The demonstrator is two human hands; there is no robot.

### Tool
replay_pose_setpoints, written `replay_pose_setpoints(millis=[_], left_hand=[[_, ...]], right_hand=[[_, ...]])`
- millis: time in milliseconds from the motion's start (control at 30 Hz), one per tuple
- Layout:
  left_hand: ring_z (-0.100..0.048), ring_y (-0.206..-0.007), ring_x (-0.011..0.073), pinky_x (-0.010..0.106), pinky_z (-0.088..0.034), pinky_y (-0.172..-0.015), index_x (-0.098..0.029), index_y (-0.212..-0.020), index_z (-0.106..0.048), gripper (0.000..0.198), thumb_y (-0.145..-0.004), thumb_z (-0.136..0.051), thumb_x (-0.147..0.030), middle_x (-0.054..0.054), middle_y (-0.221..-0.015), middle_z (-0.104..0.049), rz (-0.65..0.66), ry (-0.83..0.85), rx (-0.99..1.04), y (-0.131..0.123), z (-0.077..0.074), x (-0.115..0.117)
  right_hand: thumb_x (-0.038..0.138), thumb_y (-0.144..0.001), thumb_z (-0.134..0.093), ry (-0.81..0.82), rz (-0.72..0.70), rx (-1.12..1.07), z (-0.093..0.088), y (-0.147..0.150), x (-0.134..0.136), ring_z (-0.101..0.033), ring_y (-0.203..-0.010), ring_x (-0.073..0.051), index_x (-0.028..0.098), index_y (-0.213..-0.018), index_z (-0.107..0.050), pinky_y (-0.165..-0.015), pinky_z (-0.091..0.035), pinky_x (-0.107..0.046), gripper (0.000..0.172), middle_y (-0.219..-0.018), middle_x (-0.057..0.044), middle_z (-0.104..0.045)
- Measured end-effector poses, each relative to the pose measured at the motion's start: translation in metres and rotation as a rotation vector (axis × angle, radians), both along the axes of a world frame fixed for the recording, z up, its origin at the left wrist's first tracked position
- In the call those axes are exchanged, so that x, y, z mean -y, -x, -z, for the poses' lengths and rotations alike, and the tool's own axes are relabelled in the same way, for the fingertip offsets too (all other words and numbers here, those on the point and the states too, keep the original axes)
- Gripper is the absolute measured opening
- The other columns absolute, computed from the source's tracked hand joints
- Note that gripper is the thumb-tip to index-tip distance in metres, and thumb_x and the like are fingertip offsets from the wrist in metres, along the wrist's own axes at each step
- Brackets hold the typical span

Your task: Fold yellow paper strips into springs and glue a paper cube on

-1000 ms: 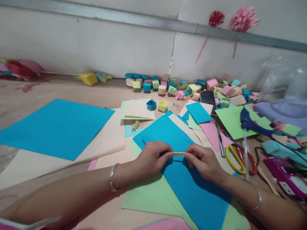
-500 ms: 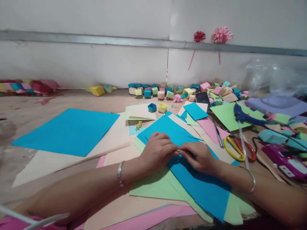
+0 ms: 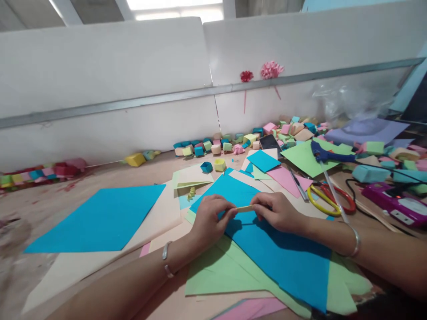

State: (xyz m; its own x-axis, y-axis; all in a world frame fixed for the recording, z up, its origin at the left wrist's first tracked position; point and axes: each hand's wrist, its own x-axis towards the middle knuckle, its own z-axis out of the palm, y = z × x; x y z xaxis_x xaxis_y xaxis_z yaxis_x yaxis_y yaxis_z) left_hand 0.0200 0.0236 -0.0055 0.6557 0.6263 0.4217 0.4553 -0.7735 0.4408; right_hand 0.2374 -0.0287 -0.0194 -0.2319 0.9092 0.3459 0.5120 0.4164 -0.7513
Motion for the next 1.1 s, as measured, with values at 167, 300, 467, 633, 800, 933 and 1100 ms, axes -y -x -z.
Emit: replay_pose_setpoints(millis=[167, 300, 467, 633, 800, 933, 1100], left_hand=[[-0.06, -0.071, 0.0172, 0.032, -0.04, -0.069, -0.019, -0.076, -0.069, 0.018, -0.088, -0.059, -0.028, 0.002, -0.07, -0.069, 0.006, -0.043, 0.055, -0.001, 0.004, 0.003], [-0.062, -0.075, 0.0175, 0.033, -0.04, -0.073, -0.02, -0.081, -0.068, 0.013, -0.088, -0.06, -0.026, 0.001, -0.072, -0.07, 0.056, -0.115, 0.08, -0.001, 0.005, 0.009], [-0.065, -0.075, 0.017, 0.033, -0.039, -0.071, -0.019, -0.081, -0.068, 0.012, -0.088, -0.06, -0.023, 0.001, -0.076, -0.072, 0.087, -0.106, 0.089, -0.003, 0.005, 0.015], [-0.065, -0.074, 0.0176, 0.033, -0.039, -0.07, -0.019, -0.079, -0.068, 0.015, -0.089, -0.058, -0.025, 0.001, -0.075, -0.072, 0.07, -0.08, 0.064, -0.004, 0.006, 0.017], [-0.065, -0.073, 0.0182, 0.034, -0.039, -0.071, -0.019, -0.077, -0.068, 0.018, -0.089, -0.057, -0.027, 0.002, -0.073, -0.072, 0.06, -0.062, 0.046, -0.004, 0.006, 0.017], [-0.064, -0.073, 0.0181, 0.034, -0.04, -0.071, -0.019, -0.079, -0.069, 0.017, -0.088, -0.06, -0.028, 0.002, -0.073, -0.072, 0.068, -0.025, 0.059, -0.005, 0.005, 0.019], [-0.064, -0.075, 0.0194, 0.033, -0.042, -0.07, -0.019, -0.084, -0.071, 0.014, -0.082, -0.068, -0.032, 0.004, -0.077, -0.073, 0.048, 0.048, 0.066, -0.005, 0.005, 0.02]], right_hand=[[0.022, -0.082, -0.06, -0.161, 0.023, 0.043, 0.003, 0.002, -0.001, -0.053, -0.059, -0.012, 0.016, -0.083, -0.066, -0.056, -0.039, -0.023, 0.008, -0.07, -0.001, -0.063], [0.015, -0.08, -0.06, -0.26, 0.006, 0.048, 0.003, 0.007, 0.004, -0.054, -0.064, -0.012, 0.016, -0.079, -0.064, -0.06, -0.04, -0.023, 0.005, -0.071, -0.002, -0.061], [0.015, -0.08, -0.058, -0.211, 0.026, 0.042, 0.004, 0.013, 0.009, -0.05, -0.058, -0.01, 0.016, -0.073, -0.063, -0.054, -0.037, -0.021, 0.008, -0.066, 0.0, -0.06], [0.014, -0.08, -0.056, -0.199, 0.038, 0.031, 0.005, 0.012, 0.009, -0.049, -0.056, -0.009, 0.015, -0.074, -0.065, -0.053, -0.037, -0.02, 0.011, -0.064, 0.0, -0.061], [0.015, -0.08, -0.056, -0.234, 0.051, 0.077, 0.004, 0.013, 0.009, -0.047, -0.053, -0.008, 0.015, -0.071, -0.064, -0.052, -0.035, -0.02, 0.012, -0.061, 0.001, -0.059], [0.015, -0.08, -0.056, -0.236, 0.093, 0.115, 0.005, 0.013, 0.009, -0.047, -0.054, -0.008, 0.015, -0.069, -0.063, -0.053, -0.034, -0.021, 0.013, -0.06, 0.001, -0.058], [0.015, -0.08, -0.055, -0.236, 0.12, 0.146, 0.006, 0.013, 0.009, -0.047, -0.053, -0.009, 0.015, -0.068, -0.061, -0.053, -0.033, -0.022, 0.013, -0.06, 0.001, -0.057]])
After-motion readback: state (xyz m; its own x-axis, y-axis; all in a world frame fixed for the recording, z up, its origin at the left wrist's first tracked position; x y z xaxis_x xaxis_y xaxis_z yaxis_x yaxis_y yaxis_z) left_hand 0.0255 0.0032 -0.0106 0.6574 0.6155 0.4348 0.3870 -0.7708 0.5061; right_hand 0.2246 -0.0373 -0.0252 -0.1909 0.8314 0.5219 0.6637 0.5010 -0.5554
